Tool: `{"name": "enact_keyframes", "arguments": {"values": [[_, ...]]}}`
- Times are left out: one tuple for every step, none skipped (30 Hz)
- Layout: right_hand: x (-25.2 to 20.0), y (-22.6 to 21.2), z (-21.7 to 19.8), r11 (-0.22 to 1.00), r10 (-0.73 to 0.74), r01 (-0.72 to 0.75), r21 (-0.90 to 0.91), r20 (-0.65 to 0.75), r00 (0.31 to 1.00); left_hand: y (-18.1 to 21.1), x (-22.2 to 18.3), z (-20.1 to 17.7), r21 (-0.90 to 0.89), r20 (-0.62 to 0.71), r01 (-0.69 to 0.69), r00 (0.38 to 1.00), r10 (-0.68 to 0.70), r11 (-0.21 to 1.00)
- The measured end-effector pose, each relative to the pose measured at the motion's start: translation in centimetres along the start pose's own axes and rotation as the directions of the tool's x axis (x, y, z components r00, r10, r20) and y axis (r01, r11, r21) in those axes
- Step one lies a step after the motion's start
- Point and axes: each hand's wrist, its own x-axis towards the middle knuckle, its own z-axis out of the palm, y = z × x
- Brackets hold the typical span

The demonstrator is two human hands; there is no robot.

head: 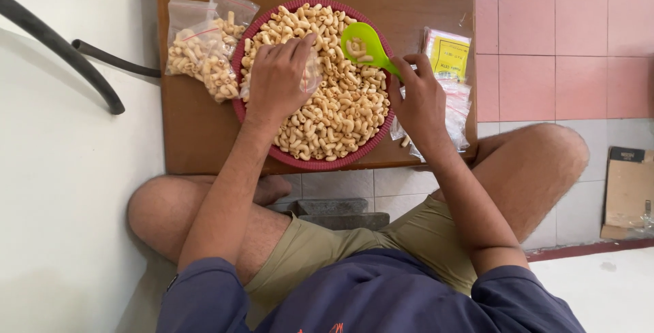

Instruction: The person fills small plastic bags with cashews from a large bowl using a green scoop and then seals the bags by hand.

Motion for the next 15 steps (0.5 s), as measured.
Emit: {"name": "enact_keyframes", "arguments": {"values": [[0.1,-0.4,-0.3,1.000,-0.002,0.002,0.000,-0.002,1.000,0.2,0.0,-0.3,0.001,-0.003,0.000,1.000,0.000,1.000],[0.1,-0.8,-0.5,1.000,-0.007,0.007,0.002,-0.011,1.000,0.4,0.1,-0.6,-0.014,-0.007,0.002,1.000,-0.002,1.000],[0.2,-1.1,-0.7,1.000,-0.013,0.013,0.005,-0.018,1.000,0.6,0.0,-0.7,-0.030,-0.012,0.006,1.000,-0.006,1.000],[0.2,-1.2,-0.6,1.000,-0.016,0.016,0.004,-0.018,1.000,0.6,0.2,-0.8,-0.030,-0.015,0.009,1.000,-0.009,1.000],[0.2,-1.3,-0.4,1.000,-0.017,0.017,0.005,0.008,1.000,0.6,0.2,-0.8,-0.050,-0.014,0.013,1.000,-0.013,0.999],[0.1,-1.4,-0.2,1.000,-0.018,0.018,0.007,0.033,0.999,0.6,0.2,-0.8,-0.070,-0.013,0.017,1.000,-0.018,0.997],[0.0,-1.1,0.3,1.000,-0.020,0.019,0.010,0.041,0.999,0.6,0.1,-0.8,-0.070,-0.008,0.023,1.000,-0.024,0.997],[-0.2,-0.7,0.9,1.000,-0.003,0.003,-0.003,0.084,0.996,0.5,0.0,-0.8,-0.064,-0.011,0.028,1.000,-0.028,0.998],[-0.3,-0.3,1.4,1.000,0.015,-0.013,-0.020,0.125,0.992,0.5,0.1,-0.7,-0.060,-0.016,0.028,0.999,-0.029,0.998],[-0.3,-0.1,1.5,1.000,0.016,-0.013,-0.018,0.129,0.991,0.4,0.1,-0.7,-0.061,-0.012,0.032,0.999,-0.033,0.998],[-0.4,0.1,1.7,1.000,0.009,-0.007,-0.020,0.129,0.992,0.5,0.1,-0.7,-0.063,-0.021,0.022,0.999,-0.024,0.998],[-0.4,0.3,1.8,1.000,0.003,0.000,-0.021,0.128,0.992,0.5,0.1,-0.8,-0.065,-0.030,0.013,0.999,-0.015,0.998],[-0.4,0.4,1.8,1.000,0.002,0.001,-0.020,0.128,0.992,0.5,0.1,-0.6,-0.065,-0.030,0.014,0.999,-0.016,0.998],[-0.3,0.4,1.8,1.000,0.009,-0.007,-0.020,0.123,0.992,0.4,0.2,-0.4,-0.057,-0.018,0.015,1.000,-0.016,0.998],[-0.3,0.5,1.7,1.000,0.017,-0.015,-0.020,0.120,0.993,0.5,0.1,-0.2,-0.052,-0.005,0.017,1.000,-0.017,0.999]]}}
